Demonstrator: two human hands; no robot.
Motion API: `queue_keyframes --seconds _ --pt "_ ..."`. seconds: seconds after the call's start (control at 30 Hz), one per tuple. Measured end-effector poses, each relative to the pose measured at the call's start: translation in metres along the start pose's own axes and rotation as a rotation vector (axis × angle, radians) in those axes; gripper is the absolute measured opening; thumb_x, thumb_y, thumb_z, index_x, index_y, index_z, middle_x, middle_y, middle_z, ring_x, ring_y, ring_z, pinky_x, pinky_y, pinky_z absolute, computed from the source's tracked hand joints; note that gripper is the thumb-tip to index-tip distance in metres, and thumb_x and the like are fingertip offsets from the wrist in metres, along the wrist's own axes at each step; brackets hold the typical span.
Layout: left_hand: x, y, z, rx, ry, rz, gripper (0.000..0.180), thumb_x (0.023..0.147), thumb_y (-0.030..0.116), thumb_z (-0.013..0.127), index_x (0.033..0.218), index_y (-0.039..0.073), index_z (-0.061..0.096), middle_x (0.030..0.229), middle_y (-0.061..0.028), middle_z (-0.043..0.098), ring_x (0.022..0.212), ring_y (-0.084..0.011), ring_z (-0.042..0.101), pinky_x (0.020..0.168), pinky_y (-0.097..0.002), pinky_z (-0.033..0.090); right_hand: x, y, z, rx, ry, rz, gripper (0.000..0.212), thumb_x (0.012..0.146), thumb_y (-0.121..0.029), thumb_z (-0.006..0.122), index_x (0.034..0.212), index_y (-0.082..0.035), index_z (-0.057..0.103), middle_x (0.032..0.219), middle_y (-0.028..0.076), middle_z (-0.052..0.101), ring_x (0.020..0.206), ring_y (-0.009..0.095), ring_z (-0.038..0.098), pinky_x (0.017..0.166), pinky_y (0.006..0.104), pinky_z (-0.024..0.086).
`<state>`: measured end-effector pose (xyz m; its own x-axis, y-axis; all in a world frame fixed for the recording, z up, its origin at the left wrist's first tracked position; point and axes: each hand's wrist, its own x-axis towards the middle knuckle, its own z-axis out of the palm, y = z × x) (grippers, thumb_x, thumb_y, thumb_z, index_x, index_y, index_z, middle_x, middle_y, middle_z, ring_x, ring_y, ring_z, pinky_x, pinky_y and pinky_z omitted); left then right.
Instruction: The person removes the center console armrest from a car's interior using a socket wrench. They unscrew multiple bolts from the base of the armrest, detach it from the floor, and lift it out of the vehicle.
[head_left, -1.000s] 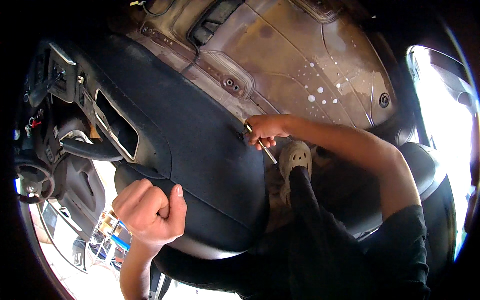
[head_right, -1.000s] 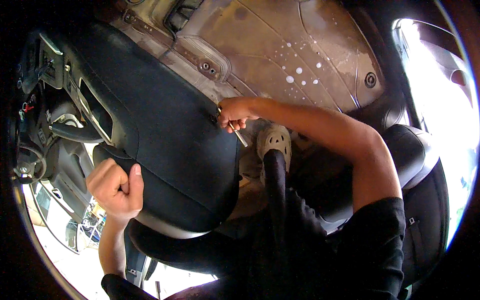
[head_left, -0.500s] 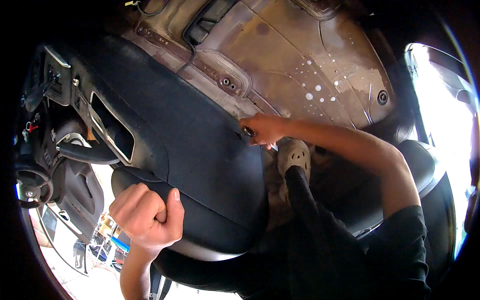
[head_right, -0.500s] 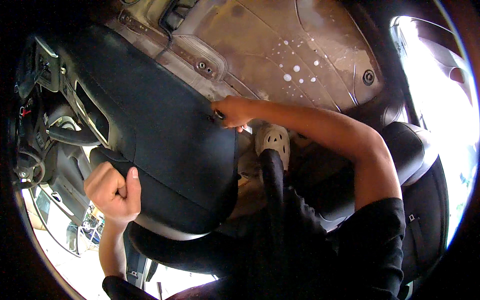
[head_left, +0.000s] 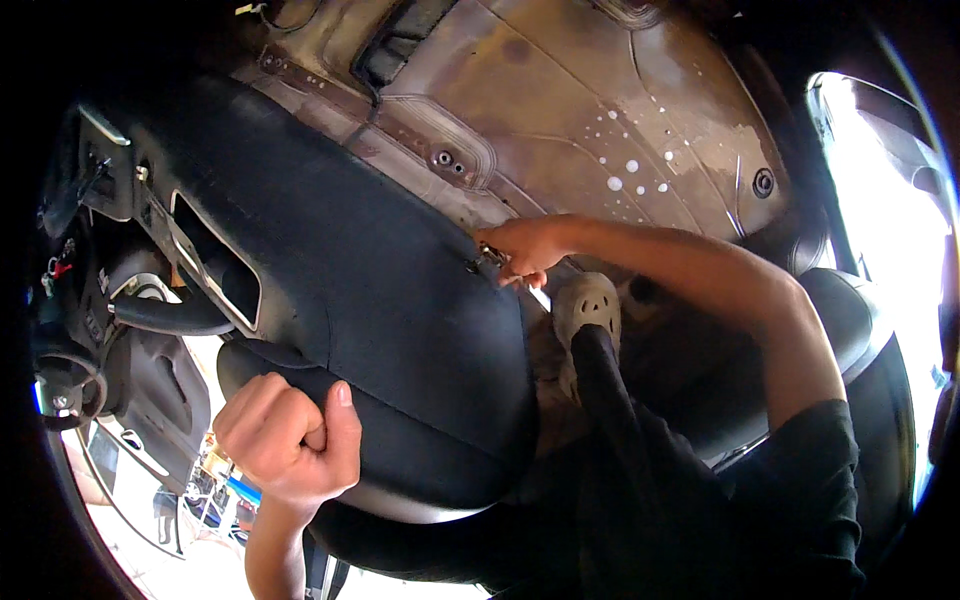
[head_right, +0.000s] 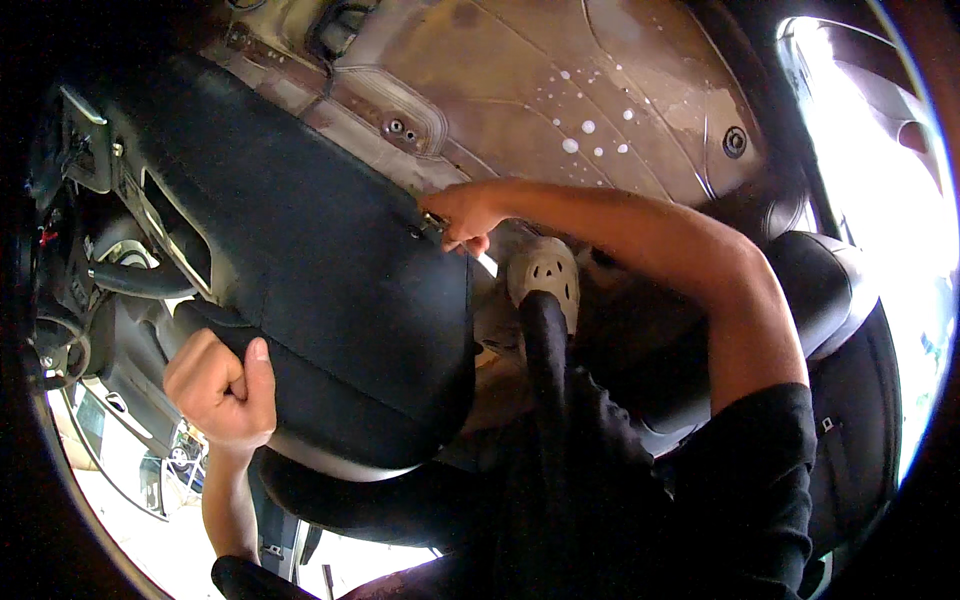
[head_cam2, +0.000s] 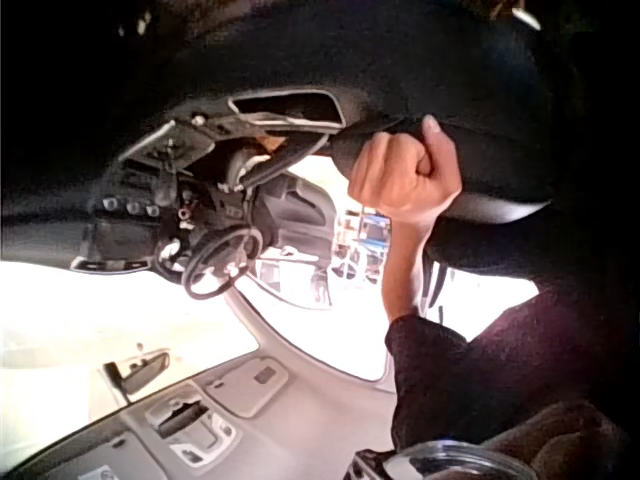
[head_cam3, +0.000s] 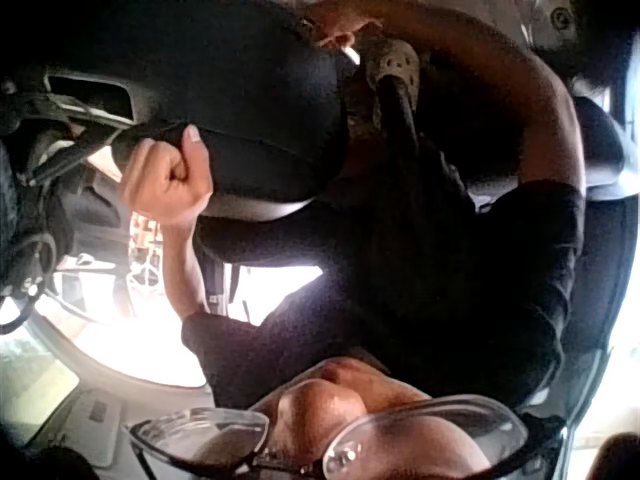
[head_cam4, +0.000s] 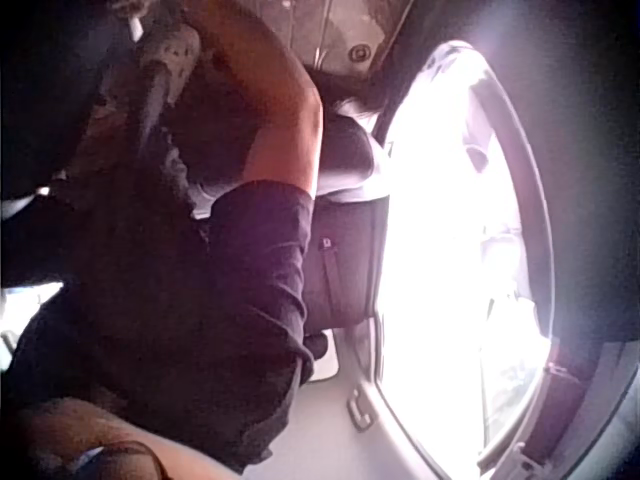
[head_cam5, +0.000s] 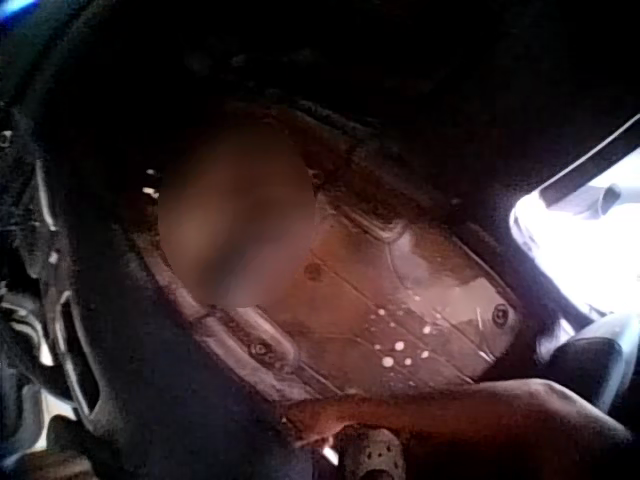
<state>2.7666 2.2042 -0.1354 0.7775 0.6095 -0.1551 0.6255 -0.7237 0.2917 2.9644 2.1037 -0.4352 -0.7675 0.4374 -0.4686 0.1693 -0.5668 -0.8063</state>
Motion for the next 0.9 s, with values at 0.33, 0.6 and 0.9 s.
queue_keyframes --seconds 0.33,0.6,0.9 --pt "0.003 0.002 0.001 -0.002 -0.037 0.001 0.045 0.077 0.008 0.071 0.05 0.011 0.036 0.047 -0.0042 0.037 0.041 -0.0183 0.038 0.042 -0.0302 0.02 0.007 0.028 0.011 -0.856 0.466 -0.296 0.03 0.082 -0.013 0.066 0.105 -0.005 0.05 0.077 0.015 0.066 0.07 0.032 0.068 0.059 0.0432 0.055" --pt "-0.002 0.0 0.001 0.043 -0.034 -0.034 0.04 0.08 0.014 0.07 0.051 0.011 0.043 0.049 -0.0044 0.045 0.042 -0.0161 0.045 0.043 -0.0245 0.026 0.006 0.005 0.0 0.674 -0.072 0.269 0.021 0.088 -0.017 0.066 0.093 0.002 0.063 0.076 0.015 0.07 0.051 0.019 0.064 0.043 0.0312 0.05" --pt "0.001 0.0 0.0 0.033 -0.047 -0.027 0.04 0.079 0.012 0.07 0.051 0.011 0.041 0.048 -0.0036 0.043 0.042 -0.016 0.042 0.043 -0.0254 0.023 0.014 0.022 -0.01 -1.048 0.368 -0.419 0.055 0.077 -0.01 0.065 0.127 -0.014 0.042 0.082 0.015 0.067 0.08 0.036 0.068 0.066 0.0455 0.055"
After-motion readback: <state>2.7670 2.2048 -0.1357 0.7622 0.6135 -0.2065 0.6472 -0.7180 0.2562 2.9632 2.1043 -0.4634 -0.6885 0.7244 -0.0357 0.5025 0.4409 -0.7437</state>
